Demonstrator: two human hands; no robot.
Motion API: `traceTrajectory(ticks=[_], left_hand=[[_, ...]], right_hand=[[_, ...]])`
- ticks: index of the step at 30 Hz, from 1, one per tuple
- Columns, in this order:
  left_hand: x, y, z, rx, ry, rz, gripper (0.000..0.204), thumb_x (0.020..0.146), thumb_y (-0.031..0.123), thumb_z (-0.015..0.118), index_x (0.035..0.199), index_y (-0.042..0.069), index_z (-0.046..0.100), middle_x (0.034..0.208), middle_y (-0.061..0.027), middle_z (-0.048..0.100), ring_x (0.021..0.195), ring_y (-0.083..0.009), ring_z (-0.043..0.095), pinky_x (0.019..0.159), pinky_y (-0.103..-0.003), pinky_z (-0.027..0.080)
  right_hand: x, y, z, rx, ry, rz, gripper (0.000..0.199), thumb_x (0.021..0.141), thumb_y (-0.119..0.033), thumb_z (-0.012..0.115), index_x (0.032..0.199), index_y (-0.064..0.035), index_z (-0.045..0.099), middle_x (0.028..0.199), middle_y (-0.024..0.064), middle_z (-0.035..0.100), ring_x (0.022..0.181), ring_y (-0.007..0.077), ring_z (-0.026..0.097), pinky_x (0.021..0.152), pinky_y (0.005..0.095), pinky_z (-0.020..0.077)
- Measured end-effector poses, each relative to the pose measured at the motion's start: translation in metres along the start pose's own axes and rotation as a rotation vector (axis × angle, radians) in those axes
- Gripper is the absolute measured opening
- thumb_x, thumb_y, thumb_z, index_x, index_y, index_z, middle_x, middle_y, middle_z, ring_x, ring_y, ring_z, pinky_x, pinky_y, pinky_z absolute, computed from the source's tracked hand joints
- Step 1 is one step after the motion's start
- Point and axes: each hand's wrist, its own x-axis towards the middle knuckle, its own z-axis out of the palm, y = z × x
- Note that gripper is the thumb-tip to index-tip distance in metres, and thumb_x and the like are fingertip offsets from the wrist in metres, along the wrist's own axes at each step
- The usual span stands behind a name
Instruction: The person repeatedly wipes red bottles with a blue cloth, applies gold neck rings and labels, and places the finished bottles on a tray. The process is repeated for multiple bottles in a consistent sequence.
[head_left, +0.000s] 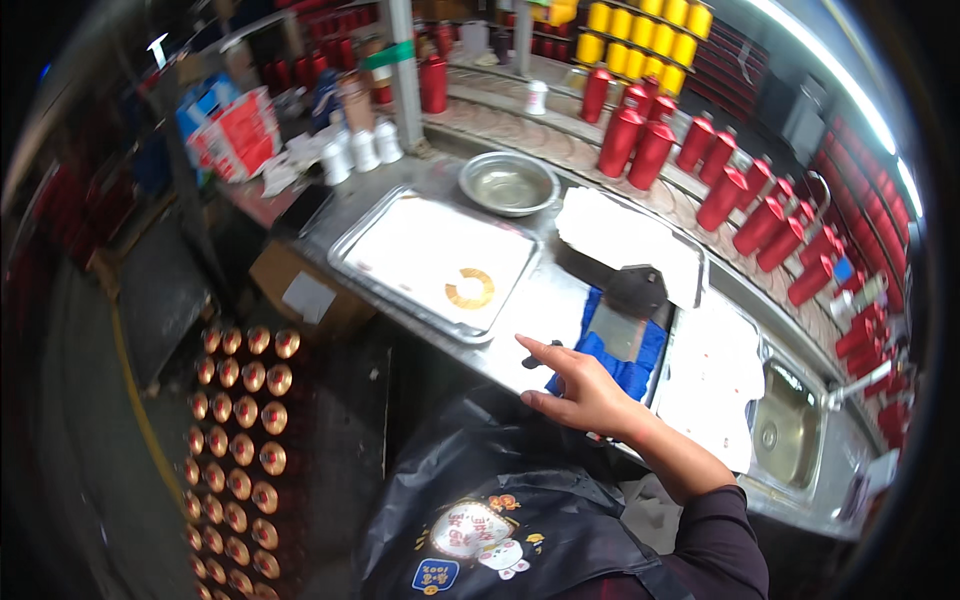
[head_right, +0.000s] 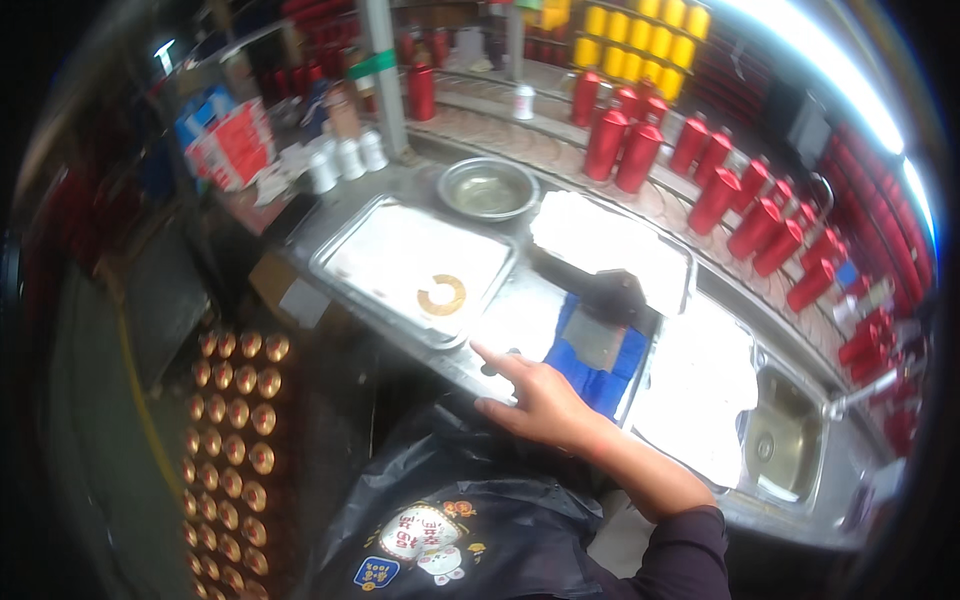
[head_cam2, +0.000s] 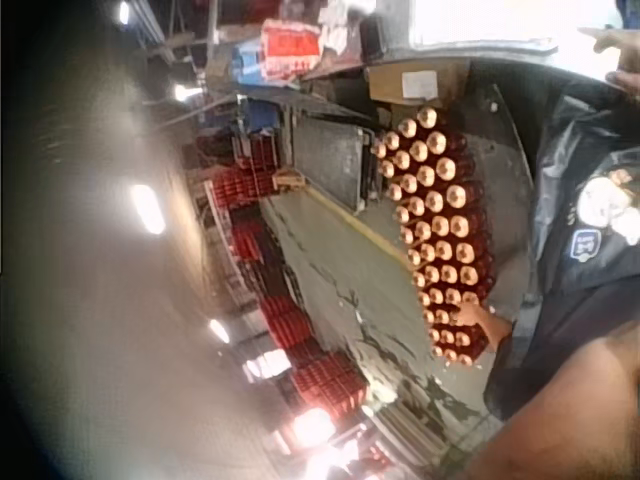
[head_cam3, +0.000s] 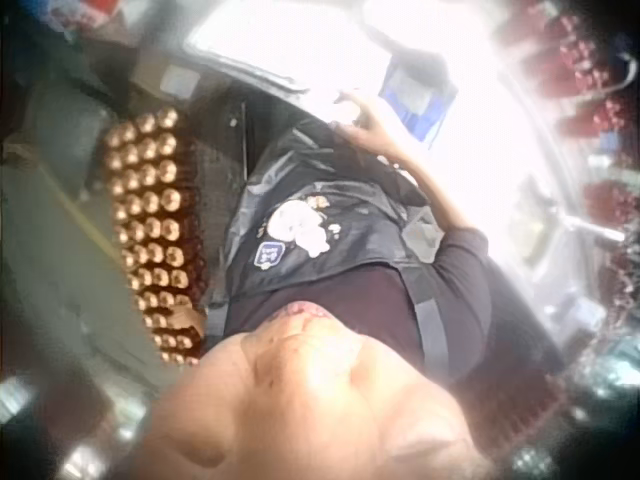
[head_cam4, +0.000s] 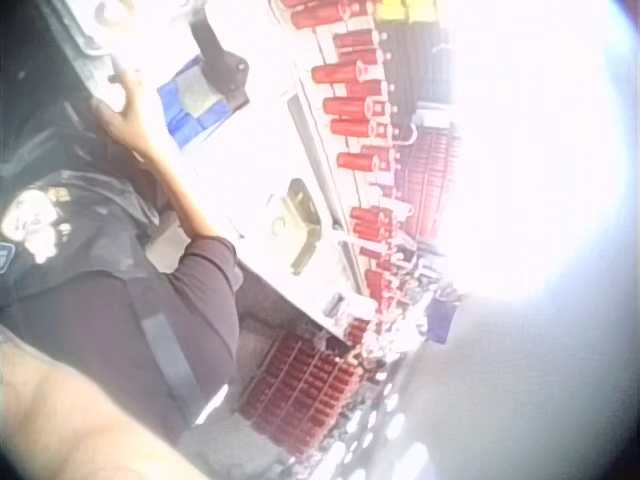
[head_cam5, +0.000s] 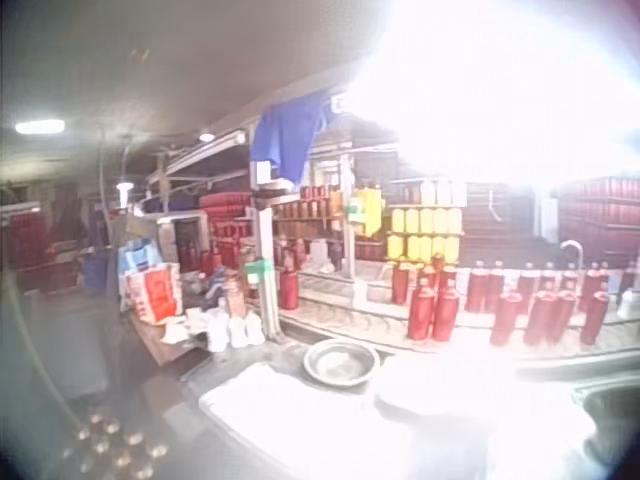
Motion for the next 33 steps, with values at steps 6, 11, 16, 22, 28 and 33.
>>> traceTrajectory(ticks=[6, 11, 16, 22, 28, 33], left_hand=[[0.054, 0.226, -0.100, -1.208, 0.041, 0.041, 0.050, 0.093, 0.041, 0.072, 0.101, -0.007, 0.061, 0.090, -0.0232, 0.070, 0.073, -0.0337, 0.067, 0.062, -0.042, 0.054], [-0.049, 0.475, -0.285, -1.825, -0.407, 0.670, 0.030, 0.103, 0.025, 0.063, 0.091, 0.000, 0.052, 0.076, -0.0088, 0.064, 0.058, -0.0130, 0.061, 0.057, -0.026, 0.050], [-0.284, 0.655, -0.491, -1.670, -0.317, 1.729, 0.037, 0.093, 0.011, 0.071, 0.123, -0.005, 0.058, 0.109, -0.0157, 0.068, 0.098, -0.0233, 0.063, 0.090, -0.037, 0.050], [-0.554, 0.803, -0.686, -1.454, -0.713, 1.947, 0.069, 0.089, 0.048, 0.074, 0.132, -0.004, 0.058, 0.126, -0.0231, 0.066, 0.119, -0.0305, 0.063, 0.098, -0.039, 0.048], [-0.713, 0.924, -0.746, -1.781, -0.459, 1.792, 0.066, 0.078, 0.057, 0.078, 0.104, -0.003, 0.067, 0.097, -0.0209, 0.073, 0.096, -0.0356, 0.069, 0.087, -0.044, 0.052], [-0.733, 0.930, -0.725, -1.905, -0.734, 1.931, 0.047, 0.080, 0.047, 0.077, 0.085, 0.001, 0.069, 0.083, -0.0152, 0.073, 0.085, -0.0294, 0.071, 0.079, -0.043, 0.053]], right_hand=[[-0.040, 0.050, -0.024, 0.074, 0.401, -0.017, 0.066, 0.088, -0.015, 0.077, 0.149, -0.0123, 0.052, 0.106, 0.0072, 0.068, 0.058, 0.0054, 0.040, 0.051, 0.0246, 0.0360], [-0.071, 0.093, -0.048, 0.095, 0.688, 0.048, 0.060, 0.086, -0.011, 0.076, 0.143, -0.0088, 0.058, 0.104, 0.0075, 0.071, 0.057, 0.0048, 0.045, 0.053, 0.0225, 0.0390], [-0.114, 0.141, -0.060, 0.179, 0.855, 0.201, 0.057, 0.083, -0.012, 0.076, 0.138, -0.0042, 0.061, 0.105, 0.0091, 0.073, 0.055, 0.0050, 0.045, 0.053, 0.0214, 0.0405], [-0.140, 0.182, -0.052, 0.466, 1.082, 0.395, 0.057, 0.084, -0.005, 0.073, 0.139, -0.0012, 0.059, 0.105, 0.0084, 0.071, 0.056, 0.0000, 0.040, 0.053, 0.0170, 0.0380], [-0.139, 0.191, -0.065, 0.591, 1.209, 0.545, 0.057, 0.085, 0.003, 0.069, 0.140, 0.0037, 0.056, 0.109, 0.0132, 0.070, 0.065, 0.0035, 0.058, 0.058, 0.0181, 0.0469], [-0.123, 0.206, -0.073, 0.661, 1.218, 0.593, 0.057, 0.086, 0.005, 0.067, 0.141, 0.0044, 0.054, 0.112, 0.0130, 0.069, 0.063, 0.0020, 0.056, 0.058, 0.0177, 0.0458]])
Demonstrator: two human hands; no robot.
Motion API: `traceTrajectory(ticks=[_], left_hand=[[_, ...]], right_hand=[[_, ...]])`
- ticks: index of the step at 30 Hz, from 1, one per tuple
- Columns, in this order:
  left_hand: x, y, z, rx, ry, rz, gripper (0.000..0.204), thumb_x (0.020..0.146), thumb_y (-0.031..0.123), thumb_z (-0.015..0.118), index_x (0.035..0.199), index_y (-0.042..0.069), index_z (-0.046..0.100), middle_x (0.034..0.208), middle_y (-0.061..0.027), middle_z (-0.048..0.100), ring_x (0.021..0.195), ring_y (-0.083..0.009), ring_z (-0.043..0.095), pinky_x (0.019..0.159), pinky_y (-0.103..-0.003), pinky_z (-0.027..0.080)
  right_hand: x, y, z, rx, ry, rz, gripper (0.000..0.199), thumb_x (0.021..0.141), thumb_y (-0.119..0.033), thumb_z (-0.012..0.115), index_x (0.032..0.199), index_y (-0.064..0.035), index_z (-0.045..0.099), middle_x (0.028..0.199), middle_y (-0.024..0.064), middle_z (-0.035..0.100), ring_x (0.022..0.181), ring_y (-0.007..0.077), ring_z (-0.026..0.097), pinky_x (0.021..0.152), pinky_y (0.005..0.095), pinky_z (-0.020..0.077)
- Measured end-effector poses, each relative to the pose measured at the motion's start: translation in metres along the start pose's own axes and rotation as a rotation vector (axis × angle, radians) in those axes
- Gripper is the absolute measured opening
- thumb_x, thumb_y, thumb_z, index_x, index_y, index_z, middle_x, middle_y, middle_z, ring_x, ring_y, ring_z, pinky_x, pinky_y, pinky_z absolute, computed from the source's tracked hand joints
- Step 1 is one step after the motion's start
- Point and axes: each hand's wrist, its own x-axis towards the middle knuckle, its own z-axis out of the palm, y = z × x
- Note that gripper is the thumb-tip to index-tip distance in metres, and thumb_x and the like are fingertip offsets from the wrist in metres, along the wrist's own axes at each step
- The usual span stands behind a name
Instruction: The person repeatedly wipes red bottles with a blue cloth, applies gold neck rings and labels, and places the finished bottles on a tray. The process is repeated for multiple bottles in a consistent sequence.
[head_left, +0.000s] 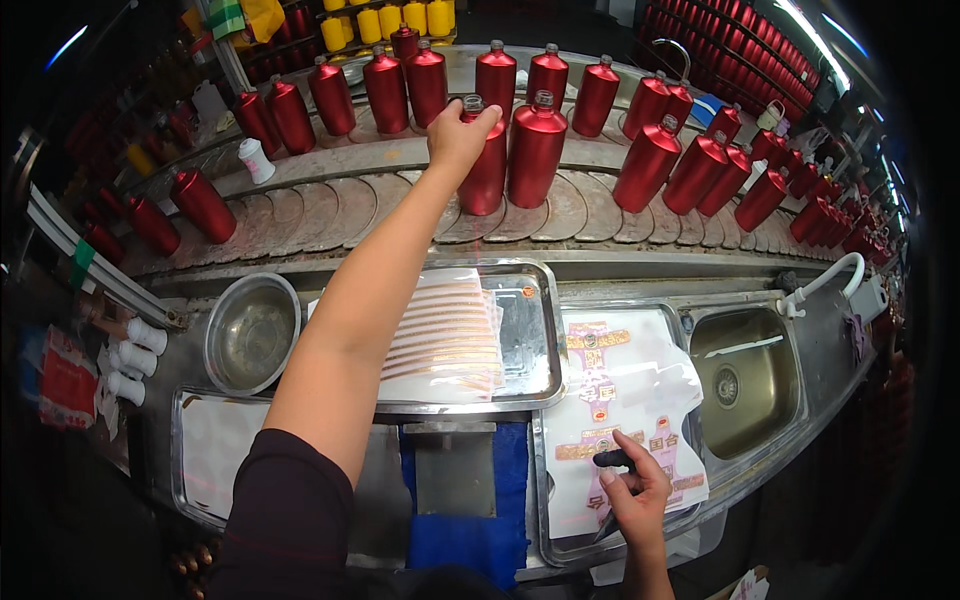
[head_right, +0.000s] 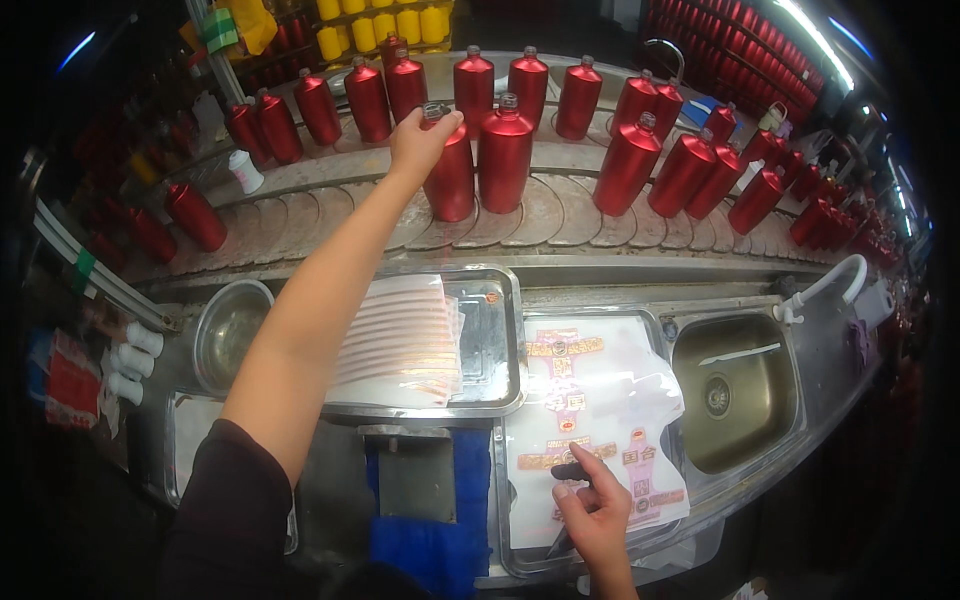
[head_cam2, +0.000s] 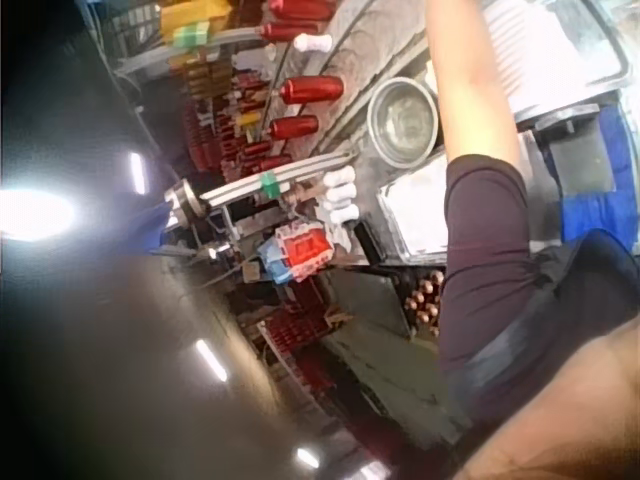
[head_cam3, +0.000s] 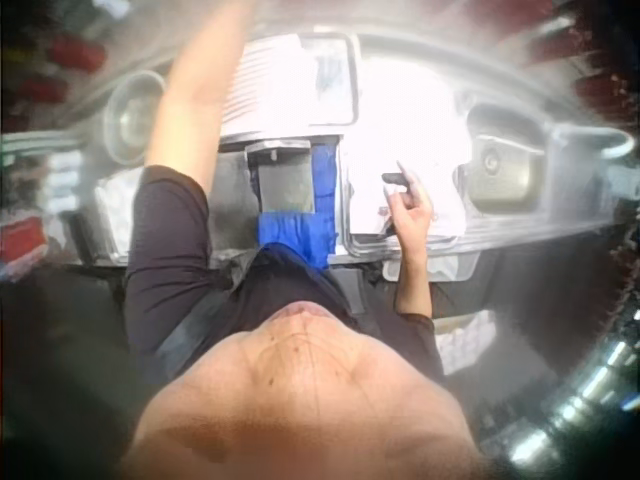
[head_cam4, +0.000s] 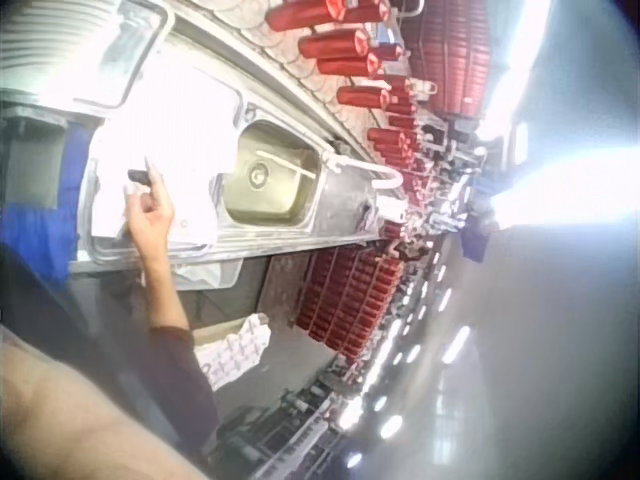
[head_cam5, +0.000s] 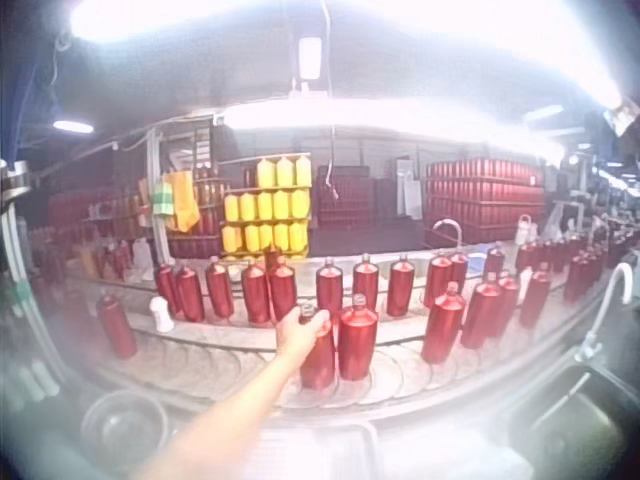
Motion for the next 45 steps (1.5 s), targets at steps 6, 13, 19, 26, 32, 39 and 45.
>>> traceTrajectory(ticks=[6, 13, 19, 26, 32, 39, 45], left_hand=[[-0.031, -0.009, -0.088, -0.795, 0.120, -0.575, 0.029, 0.091, 0.038, 0.070, 0.105, 0.012, 0.068, 0.100, -0.0048, 0.073, 0.089, -0.0213, 0.069, 0.082, -0.040, 0.055], [-0.128, 0.058, -0.230, -1.214, -0.047, -1.004, 0.036, 0.098, 0.041, 0.051, 0.115, 0.013, 0.067, 0.121, -0.0077, 0.069, 0.112, -0.0297, 0.065, 0.092, -0.055, 0.055], [-0.240, 0.107, -0.298, -1.269, 0.011, -1.055, 0.035, 0.099, 0.036, 0.049, 0.111, 0.009, 0.068, 0.113, -0.0101, 0.073, 0.106, -0.0296, 0.068, 0.094, -0.050, 0.057], [-0.337, 0.107, -0.342, -1.375, -0.096, -0.983, 0.037, 0.101, 0.040, 0.051, 0.111, 0.009, 0.069, 0.112, -0.0101, 0.073, 0.105, -0.0270, 0.068, 0.098, -0.044, 0.055], [-0.365, 0.113, -0.346, -1.306, 0.135, -1.067, 0.046, 0.099, 0.049, 0.055, 0.116, 0.009, 0.068, 0.118, -0.0084, 0.072, 0.110, -0.0277, 0.066, 0.101, -0.044, 0.051], [-0.348, 0.164, -0.386, -0.760, -0.092, -1.163, 0.056, 0.089, 0.058, 0.070, 0.115, 0.009, 0.067, 0.106, -0.0043, 0.069, 0.104, -0.0198, 0.067, 0.093, -0.040, 0.054], [-0.338, 0.180, -0.382, -0.713, -0.192, -1.025, 0.064, 0.081, 0.039, 0.087, 0.119, 0.003, 0.051, 0.110, -0.0104, 0.064, 0.097, -0.0229, 0.068, 0.083, -0.038, 0.059]], right_hand=[[0.011, 0.003, 0.017, -0.021, -0.100, -0.067, 0.057, 0.085, 0.003, 0.069, 0.140, 0.0023, 0.056, 0.107, 0.0115, 0.071, 0.059, -0.0015, 0.047, 0.056, 0.0152, 0.0397], [0.017, -0.038, 0.053, 0.017, -0.232, -0.151, 0.060, 0.090, 0.000, 0.069, 0.147, 0.0009, 0.049, 0.099, 0.0046, 0.067, 0.058, -0.0023, 0.046, 0.052, 0.0160, 0.0356], [-0.008, -0.064, 0.112, 0.193, -0.592, -0.288, 0.087, 0.091, -0.014, 0.077, 0.161, -0.0094, 0.026, 0.139, 0.0124, 0.051, 0.077, 0.0023, 0.057, 0.062, 0.0187, 0.0449], [-0.070, -0.051, 0.169, 0.487, -0.843, 0.147, 0.079, 0.101, -0.044, 0.060, 0.164, -0.0185, 0.018, 0.145, 0.0048, 0.047, 0.096, 0.0094, 0.055, 0.073, 0.0232, 0.0464], [-0.106, -0.039, 0.181, 0.433, -0.810, 0.075, 0.085, 0.101, -0.065, 0.043, 0.164, -0.0203, 0.008, 0.140, 0.0099, 0.053, 0.056, 0.0107, 0.051, 0.047, 0.0221, 0.0410], [-0.103, -0.048, 0.182, 0.190, -0.820, -0.205, 0.065, 0.103, -0.045, 0.053, 0.160, -0.0238, 0.028, 0.136, 0.0072, 0.051, 0.068, 0.0118, 0.054, 0.060, 0.0292, 0.0488], [-0.114, -0.051, 0.166, -0.851, -0.736, -0.850, 0.069, 0.083, -0.020, 0.076, 0.143, -0.0452, 0.054, 0.075, 0.0091, 0.044, 0.056, 0.0291, 0.055, 0.052, 0.0367, 0.0509]])
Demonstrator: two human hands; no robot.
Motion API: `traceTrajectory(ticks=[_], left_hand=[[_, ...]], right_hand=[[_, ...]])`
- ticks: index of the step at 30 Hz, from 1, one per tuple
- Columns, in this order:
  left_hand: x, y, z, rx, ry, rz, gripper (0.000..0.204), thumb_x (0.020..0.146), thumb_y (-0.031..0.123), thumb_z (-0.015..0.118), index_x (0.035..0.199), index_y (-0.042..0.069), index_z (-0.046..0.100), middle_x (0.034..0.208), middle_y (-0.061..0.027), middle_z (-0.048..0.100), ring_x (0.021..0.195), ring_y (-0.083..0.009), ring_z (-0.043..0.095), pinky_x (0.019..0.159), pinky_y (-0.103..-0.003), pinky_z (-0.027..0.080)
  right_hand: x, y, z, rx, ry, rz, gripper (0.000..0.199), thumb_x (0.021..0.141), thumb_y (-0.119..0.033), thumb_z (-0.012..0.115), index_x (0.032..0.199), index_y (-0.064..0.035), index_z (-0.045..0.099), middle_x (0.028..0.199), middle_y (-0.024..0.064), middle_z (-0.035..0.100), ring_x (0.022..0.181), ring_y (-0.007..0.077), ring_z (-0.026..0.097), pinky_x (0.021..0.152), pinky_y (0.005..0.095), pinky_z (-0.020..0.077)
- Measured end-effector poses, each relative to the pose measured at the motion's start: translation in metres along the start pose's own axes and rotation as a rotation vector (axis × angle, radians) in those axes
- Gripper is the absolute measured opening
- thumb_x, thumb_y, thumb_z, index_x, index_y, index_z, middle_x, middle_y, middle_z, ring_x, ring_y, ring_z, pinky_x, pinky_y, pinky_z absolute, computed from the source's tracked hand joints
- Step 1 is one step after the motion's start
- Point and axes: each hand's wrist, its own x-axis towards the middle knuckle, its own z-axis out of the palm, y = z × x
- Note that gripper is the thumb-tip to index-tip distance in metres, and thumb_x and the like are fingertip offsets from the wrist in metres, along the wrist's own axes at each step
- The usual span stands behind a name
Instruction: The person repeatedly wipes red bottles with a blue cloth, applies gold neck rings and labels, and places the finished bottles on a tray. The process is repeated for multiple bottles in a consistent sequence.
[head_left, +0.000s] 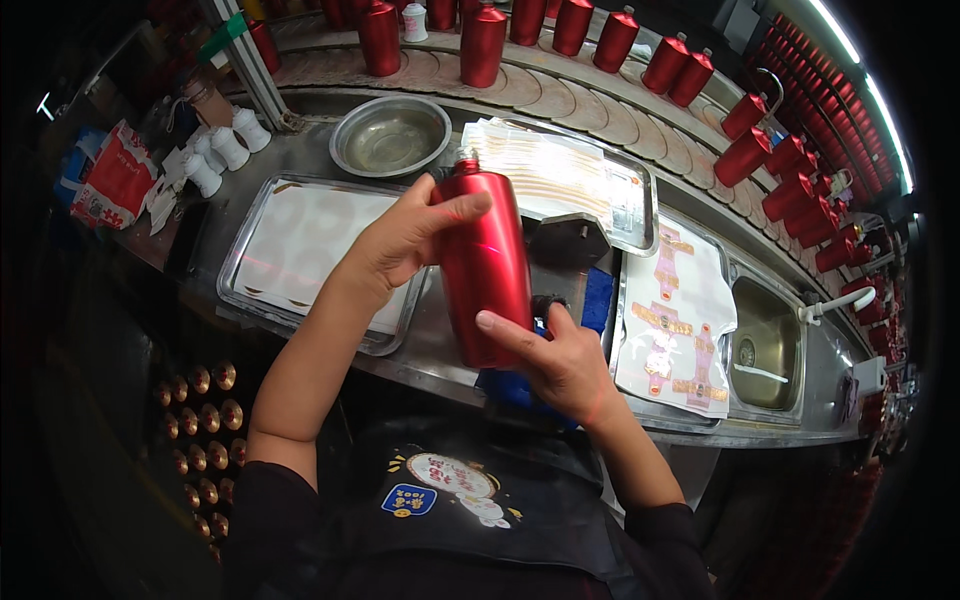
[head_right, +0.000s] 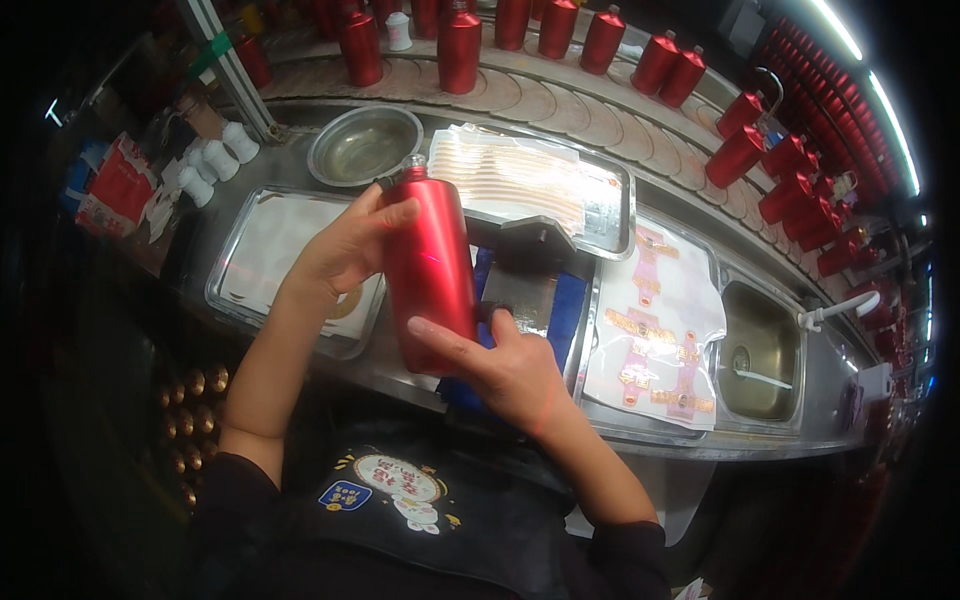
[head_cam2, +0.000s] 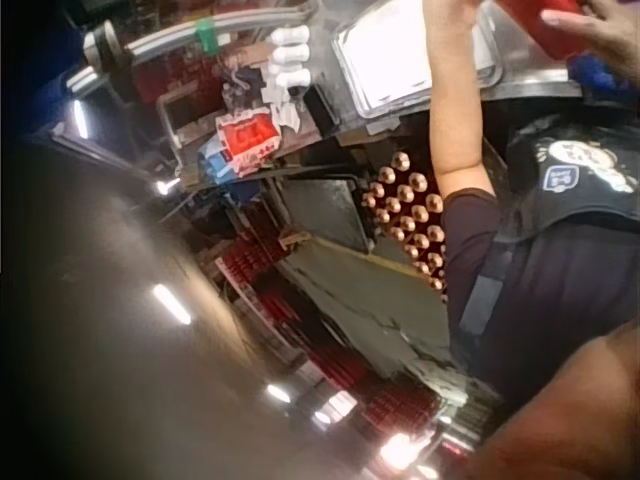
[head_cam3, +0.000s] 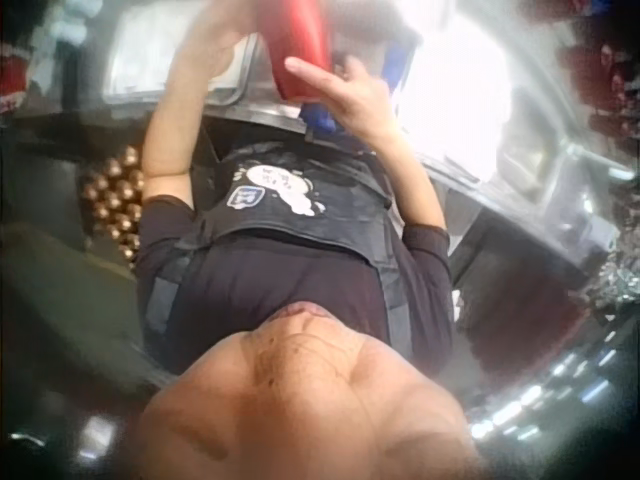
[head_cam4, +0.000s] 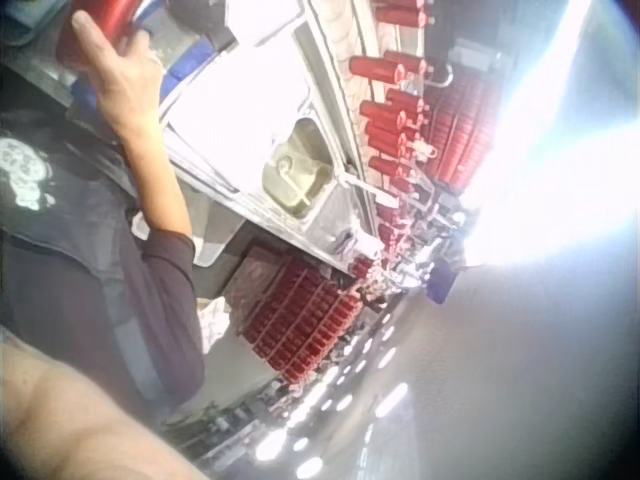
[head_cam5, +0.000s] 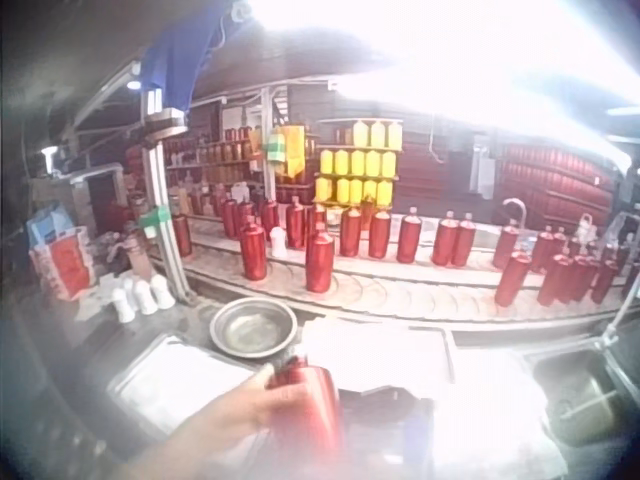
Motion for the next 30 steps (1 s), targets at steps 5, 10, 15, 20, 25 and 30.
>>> traceTrajectory(ticks=[5, 10, 15, 20, 25, 30], left_hand=[[0.001, -0.020, -0.009, 0.121, -0.215, 0.276, 0.089, 0.060, 0.011, 0.096, 0.135, 0.005, 0.050, 0.125, -0.0092, 0.063, 0.116, -0.0187, 0.061, 0.101, -0.035, 0.049], [0.001, -0.032, -0.021, 0.391, -0.353, 0.376, 0.112, 0.055, 0.011, 0.097, 0.148, 0.005, 0.035, 0.145, -0.0139, 0.053, 0.135, -0.0249, 0.050, 0.115, -0.041, 0.039], [-0.001, -0.021, -0.029, 0.453, -0.531, 0.264, 0.113, 0.055, 0.011, 0.096, 0.151, 0.005, 0.035, 0.148, -0.0129, 0.048, 0.136, -0.0249, 0.049, 0.116, -0.040, 0.038], [-0.026, -0.017, -0.034, 0.391, -0.423, 0.323, 0.102, 0.057, 0.007, 0.090, 0.149, 0.009, 0.045, 0.151, -0.0094, 0.045, 0.141, -0.0223, 0.042, 0.119, -0.036, 0.031], [-0.051, -0.039, -0.020, 0.442, -0.260, 0.511, 0.088, 0.071, 0.011, 0.087, 0.148, 0.007, 0.045, 0.149, -0.0125, 0.045, 0.140, -0.0259, 0.044, 0.117, -0.039, 0.035], [-0.048, -0.054, -0.003, 0.431, -0.108, 0.525, 0.088, 0.070, 0.016, 0.090, 0.145, 0.008, 0.046, 0.143, -0.0130, 0.050, 0.131, -0.0259, 0.052, 0.110, -0.038, 0.043]], right_hand=[[-0.005, -0.007, 0.013, 0.201, 0.067, -0.006, 0.081, 0.075, -0.022, 0.087, 0.148, -0.0217, 0.054, 0.080, 0.0096, 0.052, 0.056, 0.0220, 0.051, 0.050, 0.0332, 0.0418], [0.015, 0.012, 0.000, 0.460, 0.232, 0.278, 0.088, 0.077, -0.021, 0.086, 0.153, -0.0048, 0.043, 0.118, 0.0081, 0.066, 0.055, 0.0022, 0.041, 0.050, 0.0207, 0.0341], [0.049, 0.021, 0.001, 0.691, 0.086, 0.165, 0.108, 0.070, -0.029, 0.091, 0.159, -0.0098, 0.034, 0.139, 0.0163, 0.058, 0.096, 0.0237, 0.059, 0.078, 0.0299, 0.0481], [0.047, 0.010, 0.013, 0.604, 0.002, 0.333, 0.103, 0.071, -0.031, 0.090, 0.156, -0.0092, 0.038, 0.129, 0.0144, 0.063, 0.099, 0.0268, 0.061, 0.084, 0.0345, 0.0509], [0.035, 0.003, 0.026, 0.503, 0.190, 0.222, 0.096, 0.072, -0.026, 0.087, 0.154, -0.0088, 0.040, 0.123, 0.0169, 0.063, 0.097, 0.0327, 0.061, 0.084, 0.0392, 0.0521], [0.040, -0.007, 0.030, 0.485, 0.243, 0.270, 0.093, 0.073, -0.019, 0.086, 0.153, -0.0071, 0.040, 0.123, 0.0182, 0.062, 0.100, 0.0334, 0.062, 0.086, 0.0393, 0.0523]])
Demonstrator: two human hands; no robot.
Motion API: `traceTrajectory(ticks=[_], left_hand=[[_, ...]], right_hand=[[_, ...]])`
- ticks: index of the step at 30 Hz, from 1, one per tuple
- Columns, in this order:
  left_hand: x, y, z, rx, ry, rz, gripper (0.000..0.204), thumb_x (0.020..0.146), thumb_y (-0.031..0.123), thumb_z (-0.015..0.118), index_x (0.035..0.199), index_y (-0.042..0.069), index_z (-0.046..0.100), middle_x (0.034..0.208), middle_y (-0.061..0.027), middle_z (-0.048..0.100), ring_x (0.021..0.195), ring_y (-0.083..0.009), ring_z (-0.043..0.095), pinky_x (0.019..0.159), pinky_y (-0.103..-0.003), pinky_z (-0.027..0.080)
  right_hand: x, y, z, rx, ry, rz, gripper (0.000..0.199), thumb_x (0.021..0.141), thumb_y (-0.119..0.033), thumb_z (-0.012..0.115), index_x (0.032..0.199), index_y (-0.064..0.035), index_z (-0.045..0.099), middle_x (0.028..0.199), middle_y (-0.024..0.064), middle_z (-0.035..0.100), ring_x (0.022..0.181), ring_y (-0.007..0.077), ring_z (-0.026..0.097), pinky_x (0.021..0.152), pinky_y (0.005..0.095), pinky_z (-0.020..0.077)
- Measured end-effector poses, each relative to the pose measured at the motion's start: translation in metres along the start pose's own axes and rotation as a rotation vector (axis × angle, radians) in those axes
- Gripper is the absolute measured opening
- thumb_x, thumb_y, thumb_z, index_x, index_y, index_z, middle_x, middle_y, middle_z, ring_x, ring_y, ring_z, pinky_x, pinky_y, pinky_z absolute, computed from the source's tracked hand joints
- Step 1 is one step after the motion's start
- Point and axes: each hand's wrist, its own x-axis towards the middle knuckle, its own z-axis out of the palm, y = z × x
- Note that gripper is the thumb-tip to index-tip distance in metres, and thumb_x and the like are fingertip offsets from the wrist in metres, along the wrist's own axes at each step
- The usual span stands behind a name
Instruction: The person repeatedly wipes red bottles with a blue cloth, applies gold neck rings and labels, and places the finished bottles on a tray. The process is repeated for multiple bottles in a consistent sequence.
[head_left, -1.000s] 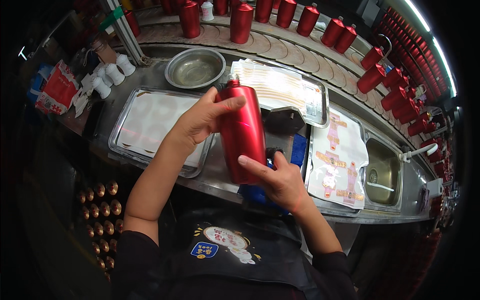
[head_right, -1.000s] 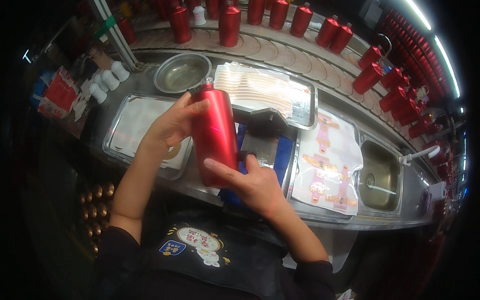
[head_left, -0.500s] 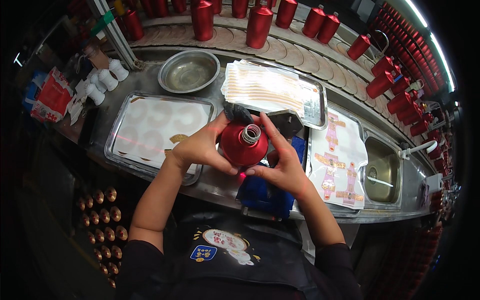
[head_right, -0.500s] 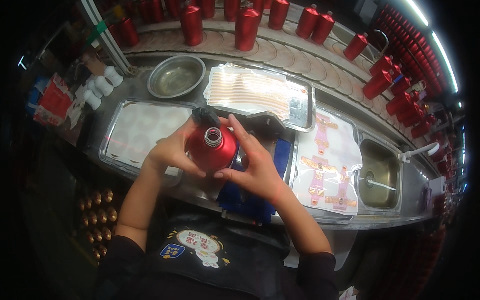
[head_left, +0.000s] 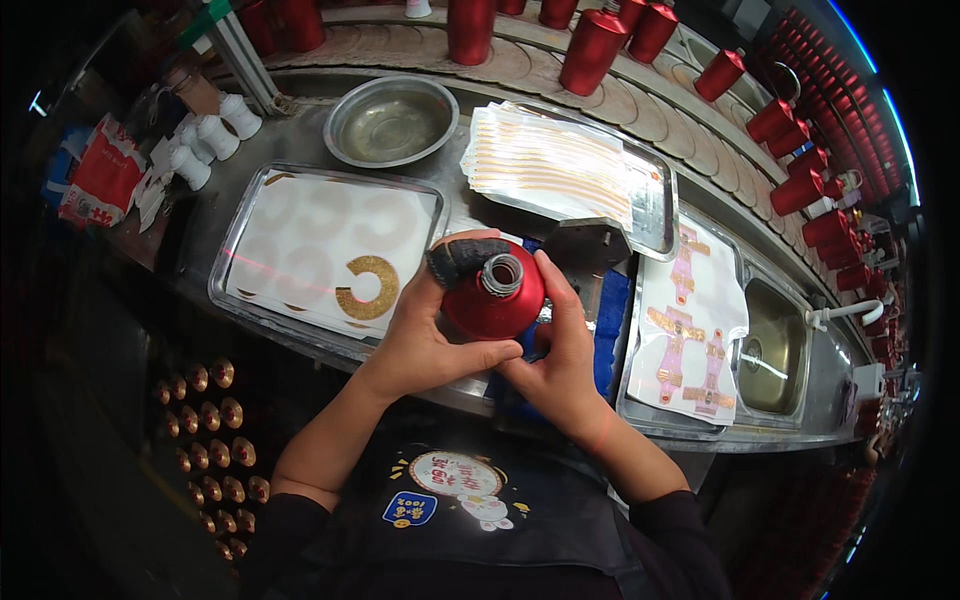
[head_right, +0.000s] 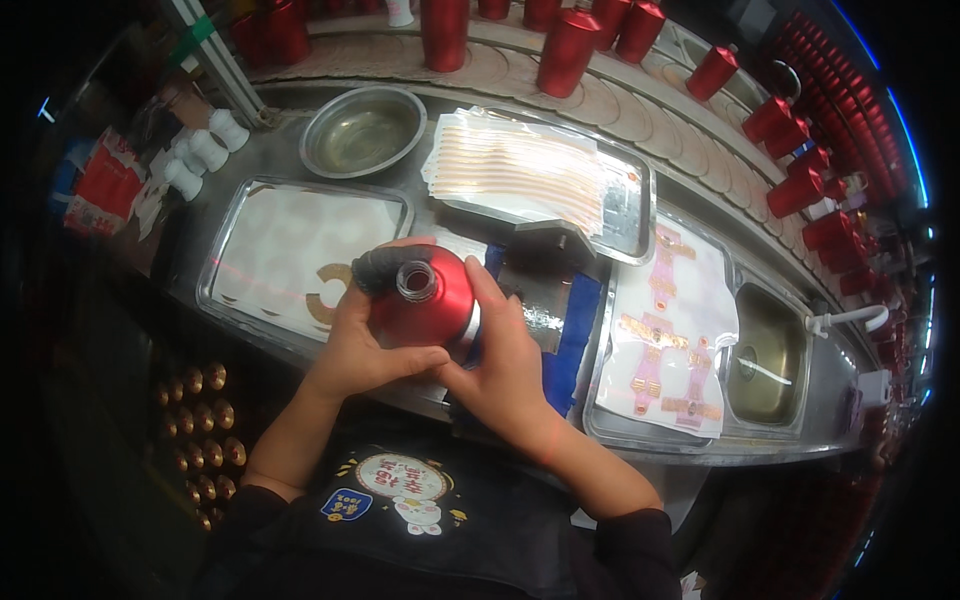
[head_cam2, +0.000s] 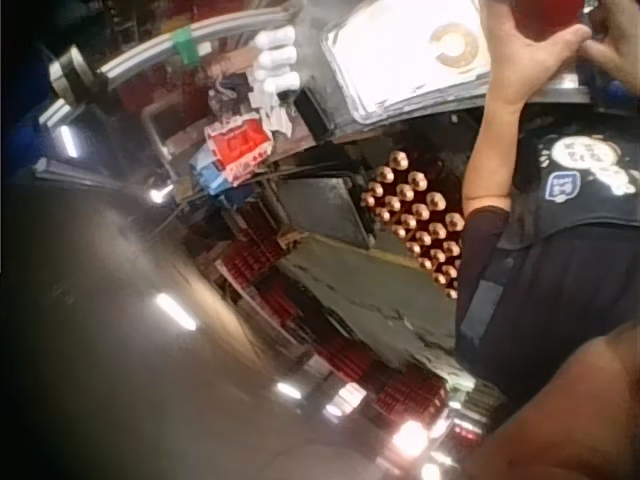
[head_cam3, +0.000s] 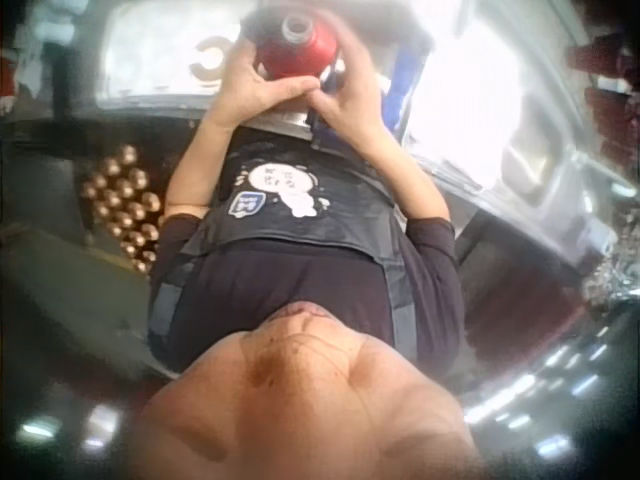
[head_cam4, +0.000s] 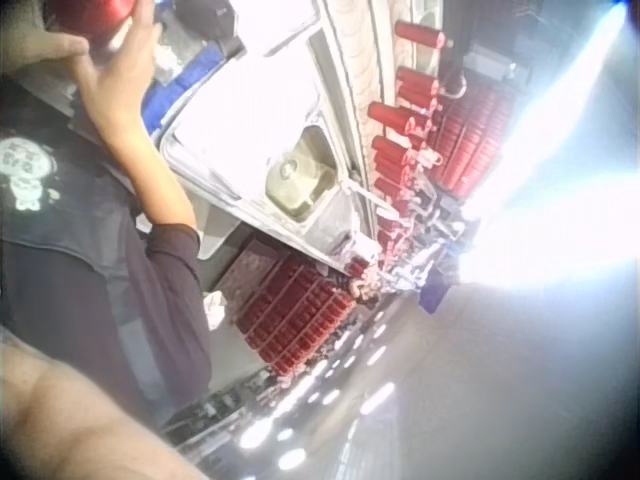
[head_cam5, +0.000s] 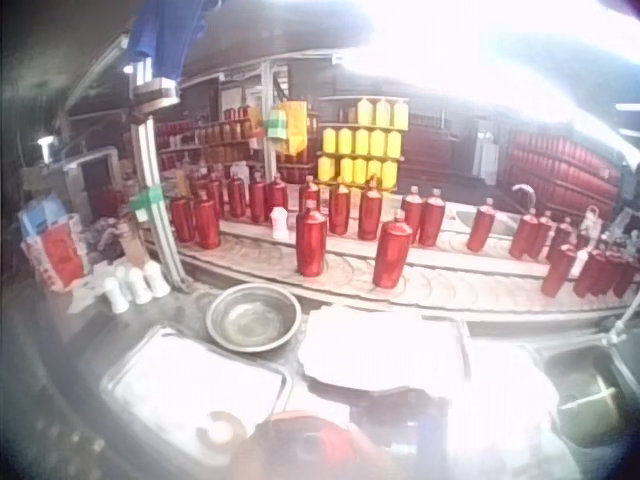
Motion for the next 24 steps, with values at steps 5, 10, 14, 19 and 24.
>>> traceTrajectory(ticks=[5, 10, 14, 19, 24], left_hand=[[0.004, 0.004, -0.001, 0.038, 0.022, 0.065, 0.086, 0.069, 0.020, 0.092, 0.142, 0.009, 0.048, 0.145, -0.0138, 0.048, 0.135, -0.0303, 0.049, 0.111, -0.040, 0.042], [-0.013, -0.010, -0.016, 0.160, -0.013, 0.076, 0.108, 0.066, 0.032, 0.096, 0.151, 0.005, 0.034, 0.157, -0.0172, 0.035, 0.145, -0.0320, 0.037, 0.118, -0.043, 0.032], [-0.023, -0.029, -0.047, 0.037, 0.244, -0.127, 0.078, 0.079, 0.006, 0.083, 0.139, 0.000, 0.034, 0.152, -0.0195, 0.042, 0.135, -0.0282, 0.050, 0.112, -0.042, 0.041], [-0.040, -0.035, -0.108, 0.963, 0.337, -0.442, 0.072, 0.070, 0.013, 0.086, 0.129, -0.004, 0.048, 0.135, -0.0221, 0.055, 0.117, -0.0349, 0.054, 0.097, -0.042, 0.046], [-0.054, -0.058, -0.163, 1.245, 0.324, -0.550, 0.088, 0.062, 0.039, 0.092, 0.130, 0.000, 0.050, 0.131, -0.0252, 0.054, 0.126, -0.0408, 0.049, 0.106, -0.047, 0.040]], right_hand=[[0.002, -0.011, -0.018, -0.004, -0.115, 0.056, 0.099, 0.072, -0.012, 0.084, 0.157, -0.0066, 0.035, 0.136, 0.0156, 0.060, 0.080, 0.0156, 0.060, 0.068, 0.0284, 0.0495], [-0.014, -0.001, -0.055, 0.167, -0.079, 0.333, 0.086, 0.079, -0.009, 0.079, 0.155, -0.0063, 0.040, 0.119, 0.0079, 0.068, 0.057, -0.0015, 0.041, 0.051, 0.0163, 0.0327], [-0.033, 0.021, -0.102, 0.131, 0.068, 0.389, 0.053, 0.088, -0.002, 0.068, 0.140, -0.0034, 0.057, 0.108, 0.0057, 0.068, 0.062, -0.0003, 0.048, 0.057, 0.0167, 0.0395], [-0.055, 0.037, -0.139, 0.070, 0.224, 0.522, 0.047, 0.089, 0.000, 0.065, 0.135, -0.0014, 0.060, 0.106, 0.0027, 0.066, 0.070, 0.0008, 0.052, 0.061, 0.0161, 0.0414], [-0.051, 0.040, -0.115, 0.183, 0.220, 0.509, 0.047, 0.089, 0.003, 0.063, 0.135, 0.0031, 0.059, 0.109, 0.0054, 0.064, 0.082, 0.0041, 0.056, 0.069, 0.0165, 0.0435]])
